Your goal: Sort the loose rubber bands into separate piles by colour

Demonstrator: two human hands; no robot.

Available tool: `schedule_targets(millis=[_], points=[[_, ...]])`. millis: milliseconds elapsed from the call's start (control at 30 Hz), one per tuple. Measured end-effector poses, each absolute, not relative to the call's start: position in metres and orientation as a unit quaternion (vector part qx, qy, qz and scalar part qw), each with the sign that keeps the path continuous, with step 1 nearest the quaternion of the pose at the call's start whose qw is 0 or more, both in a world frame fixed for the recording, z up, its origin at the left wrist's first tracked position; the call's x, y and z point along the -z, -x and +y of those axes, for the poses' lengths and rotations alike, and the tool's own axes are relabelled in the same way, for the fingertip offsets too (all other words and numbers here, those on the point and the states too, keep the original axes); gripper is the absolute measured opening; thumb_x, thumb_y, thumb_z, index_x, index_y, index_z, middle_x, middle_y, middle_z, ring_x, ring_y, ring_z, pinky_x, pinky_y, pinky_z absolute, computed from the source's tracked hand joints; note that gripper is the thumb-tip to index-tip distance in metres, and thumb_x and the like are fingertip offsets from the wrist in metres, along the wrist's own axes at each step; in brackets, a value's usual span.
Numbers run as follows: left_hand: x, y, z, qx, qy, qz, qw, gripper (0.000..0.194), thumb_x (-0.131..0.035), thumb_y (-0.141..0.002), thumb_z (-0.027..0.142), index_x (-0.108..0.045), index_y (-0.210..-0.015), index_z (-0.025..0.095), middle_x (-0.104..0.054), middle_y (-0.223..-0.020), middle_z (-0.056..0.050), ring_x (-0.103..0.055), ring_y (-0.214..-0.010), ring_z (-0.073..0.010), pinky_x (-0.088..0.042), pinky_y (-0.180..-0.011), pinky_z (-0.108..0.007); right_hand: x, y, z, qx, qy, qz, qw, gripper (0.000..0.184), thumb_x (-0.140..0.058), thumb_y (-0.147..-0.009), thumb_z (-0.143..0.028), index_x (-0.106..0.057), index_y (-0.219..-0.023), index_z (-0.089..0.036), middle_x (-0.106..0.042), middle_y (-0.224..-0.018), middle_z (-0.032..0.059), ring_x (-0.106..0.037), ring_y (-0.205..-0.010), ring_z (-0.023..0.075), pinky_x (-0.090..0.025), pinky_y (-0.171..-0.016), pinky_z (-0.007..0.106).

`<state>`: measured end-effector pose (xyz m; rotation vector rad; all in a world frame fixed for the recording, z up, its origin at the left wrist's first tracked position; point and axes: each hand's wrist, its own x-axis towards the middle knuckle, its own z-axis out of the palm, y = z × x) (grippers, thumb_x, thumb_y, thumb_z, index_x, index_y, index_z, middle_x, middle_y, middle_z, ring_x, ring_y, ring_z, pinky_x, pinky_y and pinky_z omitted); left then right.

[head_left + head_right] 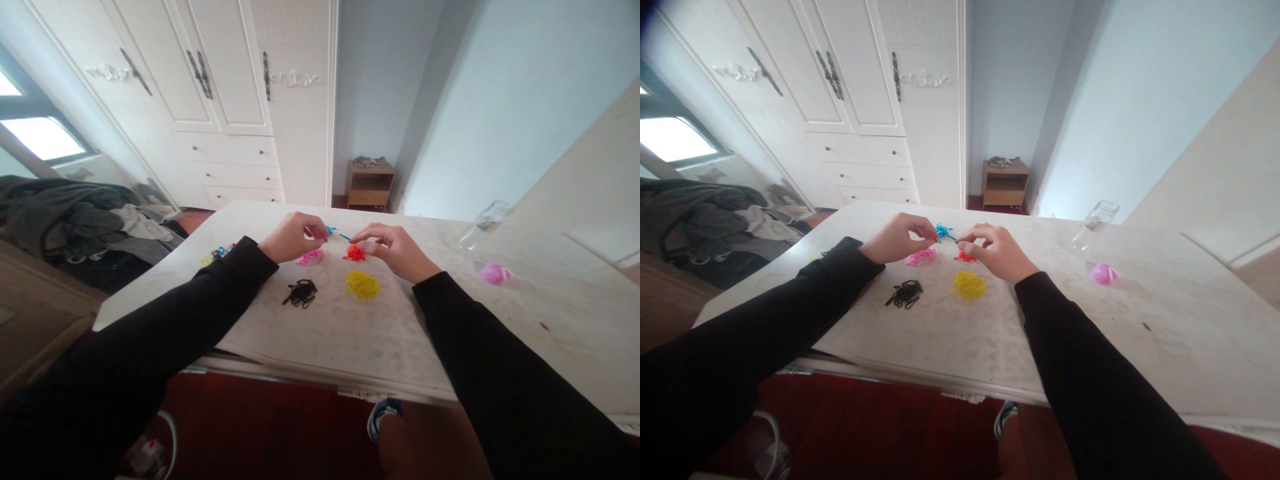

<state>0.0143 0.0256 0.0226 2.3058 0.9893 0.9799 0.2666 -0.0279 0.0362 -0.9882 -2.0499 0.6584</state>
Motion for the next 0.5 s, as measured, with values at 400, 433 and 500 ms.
schedule_targets(millis=[400,433,500], points=[[-0.0286,-0.0120,0.0233,-0.288,-0.853,0.377,0.218,0.034,-0.051,-0.067,0.005,-0.079,-0.081,0.019,-0.078,-0.084,-0.004,-0.068,-0.084,-0.0203,-0.053,-0.088,-0.038,-0.0340,-0.2666,-0.0270,-0.260,0.386,-0.806,0.365,0.031,-0.063,-0.087,-0.044,-0.080,-0.088,-0.018,-0.073,-0.096,0.0083,-0.063,-0.087,0.0202,-0.047,-0.068,0.031],[-0.0293,-0.0119,0.0225,-0.296,-0.853,0.368,0.222,0.034,-0.051,-0.069,0.005,-0.079,-0.083,0.018,-0.078,-0.087,-0.005,-0.069,-0.086,-0.0200,-0.053,-0.089,-0.038,-0.0337,-0.2664,-0.0268,-0.262,0.386,-0.806,0.363,0.031,-0.063,-0.087,-0.044,-0.080,-0.089,-0.018,-0.073,-0.096,0.0084,-0.063,-0.088,0.0204,-0.047,-0.068,0.031],[-0.0299,-0.0121,0.0206,-0.306,-0.858,0.336,0.238,0.030,-0.056,-0.073,0.008,-0.078,-0.090,0.018,-0.078,-0.093,-0.005,-0.070,-0.090,-0.0196,-0.054,-0.090,-0.037,-0.0334,-0.2661,-0.0268,-0.269,0.384,-0.807,0.359,0.030,-0.063,-0.087,-0.042,-0.080,-0.092,-0.018,-0.073,-0.099,0.0088,-0.064,-0.090,0.0209,-0.047,-0.069,0.031]])
